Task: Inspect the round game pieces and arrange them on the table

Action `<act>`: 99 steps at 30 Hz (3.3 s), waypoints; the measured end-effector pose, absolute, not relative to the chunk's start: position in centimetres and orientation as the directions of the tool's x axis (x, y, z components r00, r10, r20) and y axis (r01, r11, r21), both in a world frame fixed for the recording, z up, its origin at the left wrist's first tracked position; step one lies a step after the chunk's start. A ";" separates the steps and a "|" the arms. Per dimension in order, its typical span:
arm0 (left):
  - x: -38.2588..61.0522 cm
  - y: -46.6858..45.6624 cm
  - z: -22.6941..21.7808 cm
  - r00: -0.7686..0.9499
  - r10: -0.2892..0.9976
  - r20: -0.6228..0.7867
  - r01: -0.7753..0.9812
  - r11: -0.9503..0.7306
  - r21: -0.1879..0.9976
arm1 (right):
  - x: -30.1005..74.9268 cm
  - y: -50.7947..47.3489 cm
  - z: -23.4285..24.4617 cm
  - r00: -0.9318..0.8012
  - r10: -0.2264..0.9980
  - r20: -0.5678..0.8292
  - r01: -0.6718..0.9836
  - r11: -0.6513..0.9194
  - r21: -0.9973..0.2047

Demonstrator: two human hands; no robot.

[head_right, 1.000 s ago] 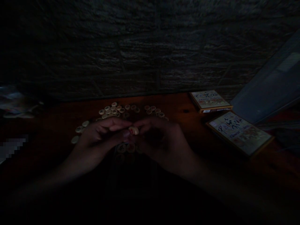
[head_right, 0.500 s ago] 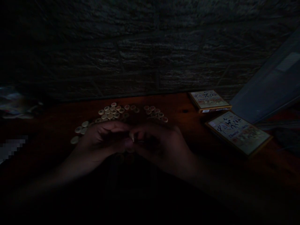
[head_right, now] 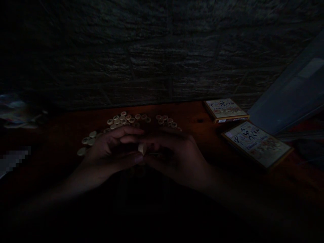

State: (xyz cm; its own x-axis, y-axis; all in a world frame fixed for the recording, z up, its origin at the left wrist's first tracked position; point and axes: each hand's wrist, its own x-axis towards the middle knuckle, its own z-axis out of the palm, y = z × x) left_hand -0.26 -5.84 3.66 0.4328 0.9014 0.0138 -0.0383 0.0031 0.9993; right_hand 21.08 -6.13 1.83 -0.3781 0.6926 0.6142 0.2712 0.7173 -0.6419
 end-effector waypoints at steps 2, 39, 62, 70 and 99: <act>-0.3 -5.8 3.6 0.458 0.889 0.015 -0.043 0.005 0.999 | 21.1 -6.2 1.9 -0.360 0.691 0.626 0.285 0.721 -0.632; -0.3 -6.0 3.8 0.472 0.880 -0.048 -0.005 0.057 0.998 | 21.1 -6.3 2.1 -0.372 0.621 0.690 0.292 0.784 -0.548; -0.3 -6.0 3.9 0.503 0.862 -0.058 -0.027 0.083 0.996 | 21.1 -6.3 2.0 -0.364 0.593 0.718 0.274 0.805 -0.525; -0.1 -6.0 4.0 0.474 0.879 -0.058 -0.023 0.078 0.997 | 21.2 -6.3 2.1 -0.380 0.592 0.710 0.286 0.806 -0.519; -0.3 -6.1 4.0 0.498 0.864 -0.077 0.022 0.077 0.997 | 21.0 -6.2 1.9 -0.371 0.592 0.716 0.280 0.806 -0.521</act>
State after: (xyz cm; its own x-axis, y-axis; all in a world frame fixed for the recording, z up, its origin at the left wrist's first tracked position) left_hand -0.30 -6.05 4.01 0.4975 0.8640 -0.0773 0.0219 0.0765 0.9968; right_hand 21.03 -6.24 1.93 -0.3708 0.5919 0.7156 0.2805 0.8060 -0.5213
